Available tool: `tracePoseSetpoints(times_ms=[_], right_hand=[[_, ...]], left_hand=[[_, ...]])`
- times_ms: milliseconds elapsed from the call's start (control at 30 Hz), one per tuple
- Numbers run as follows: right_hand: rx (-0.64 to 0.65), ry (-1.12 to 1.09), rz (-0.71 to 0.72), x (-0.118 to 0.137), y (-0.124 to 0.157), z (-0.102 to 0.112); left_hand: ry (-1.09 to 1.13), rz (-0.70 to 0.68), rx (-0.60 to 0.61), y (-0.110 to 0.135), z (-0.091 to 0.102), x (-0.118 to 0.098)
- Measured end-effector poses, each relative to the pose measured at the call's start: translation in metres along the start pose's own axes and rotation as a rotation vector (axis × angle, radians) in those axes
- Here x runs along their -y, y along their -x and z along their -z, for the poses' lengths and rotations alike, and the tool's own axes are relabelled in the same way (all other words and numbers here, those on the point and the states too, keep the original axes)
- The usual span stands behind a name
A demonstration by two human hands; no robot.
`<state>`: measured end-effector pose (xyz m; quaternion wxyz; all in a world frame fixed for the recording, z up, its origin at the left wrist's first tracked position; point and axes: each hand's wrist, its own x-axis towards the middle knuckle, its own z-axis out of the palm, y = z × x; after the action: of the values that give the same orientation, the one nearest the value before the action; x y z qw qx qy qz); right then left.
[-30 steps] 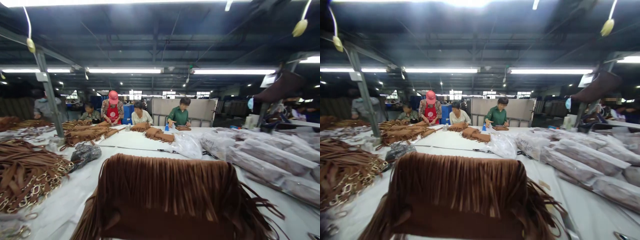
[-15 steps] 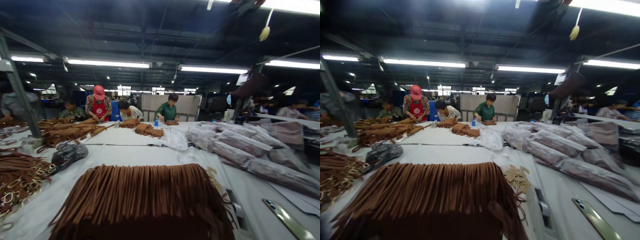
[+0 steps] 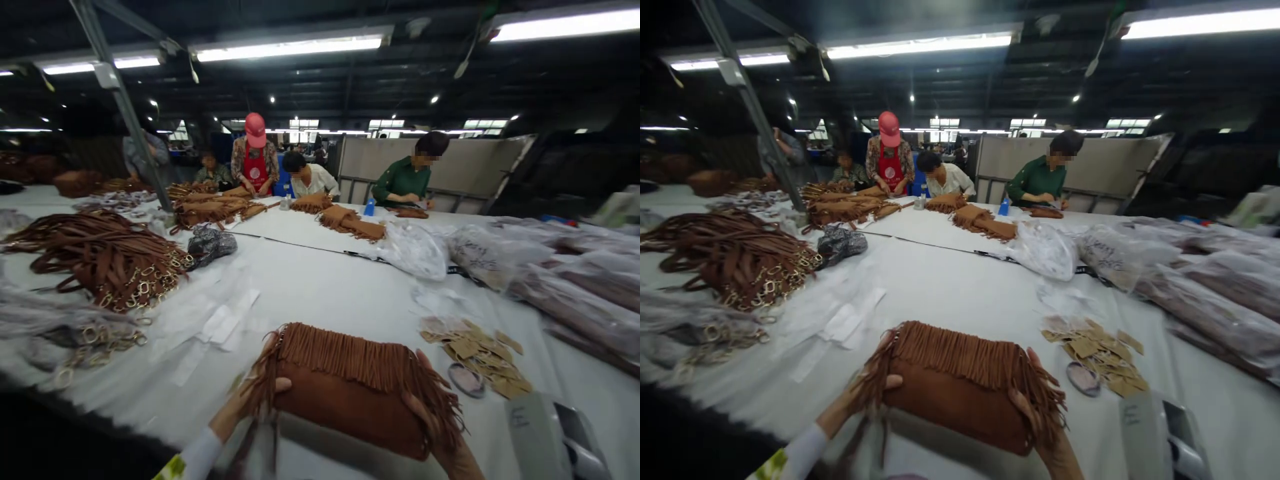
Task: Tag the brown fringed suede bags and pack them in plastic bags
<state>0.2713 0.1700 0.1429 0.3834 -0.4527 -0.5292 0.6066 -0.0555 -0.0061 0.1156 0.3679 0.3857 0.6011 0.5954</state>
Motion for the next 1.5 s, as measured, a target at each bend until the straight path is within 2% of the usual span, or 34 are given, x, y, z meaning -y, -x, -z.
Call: tracePoseSetpoints(times_ms=[167,300,400,567,733,800,900,967,1067,1133,1233,1300,1367,1433,1500], right_hand=[[0.089,0.032,0.062,-0.03,-0.019,0.01],[0.107,0.137,0.096,-0.061,-0.036,0.027],[0.116,0.216,0.146,-0.069,-0.043,0.032],[0.134,0.294,0.187,-0.066,-0.045,0.031],[0.063,0.335,0.188,-0.072,-0.052,0.033],[0.003,0.407,0.192,-0.076,-0.056,0.033],[-0.089,0.579,0.3,-0.082,-0.056,0.024],[-0.144,0.684,0.417,-0.088,-0.053,0.009],[-0.214,0.798,0.544,-0.096,-0.042,-0.021],[-0.17,0.83,0.592,-0.096,-0.034,-0.037],[0.005,0.791,0.658,-0.088,-0.02,-0.044],[0.065,0.75,0.717,-0.079,-0.012,-0.04],[0.032,0.734,0.76,-0.072,-0.005,-0.032],[-0.057,0.74,0.769,-0.069,0.0,-0.025],[-0.131,0.762,0.774,-0.069,0.006,-0.019]], left_hand=[[-0.035,0.003,0.12,-0.03,-0.015,0.047],[-0.097,-0.071,0.184,-0.058,-0.029,0.063],[-0.072,-0.104,0.195,-0.077,-0.038,0.068],[0.005,-0.096,0.131,-0.105,-0.05,0.072],[-0.001,-0.071,-0.083,-0.126,-0.058,0.07],[-0.037,-0.076,-0.129,-0.121,-0.064,0.064],[-0.1,-0.119,-0.067,-0.095,-0.08,0.051],[-0.18,-0.165,0.036,-0.07,-0.097,0.044],[-0.465,-0.25,0.244,-0.035,-0.129,0.04],[-0.625,-0.265,0.332,-0.018,-0.148,0.037],[-0.61,-0.281,0.393,-0.003,-0.162,0.025],[-0.535,-0.359,0.425,-0.001,-0.157,0.011],[-0.466,-0.412,0.342,-0.008,-0.138,-0.002],[-0.427,-0.35,0.104,-0.02,-0.106,-0.008],[-0.419,-0.179,-0.176,-0.032,-0.067,-0.002]])
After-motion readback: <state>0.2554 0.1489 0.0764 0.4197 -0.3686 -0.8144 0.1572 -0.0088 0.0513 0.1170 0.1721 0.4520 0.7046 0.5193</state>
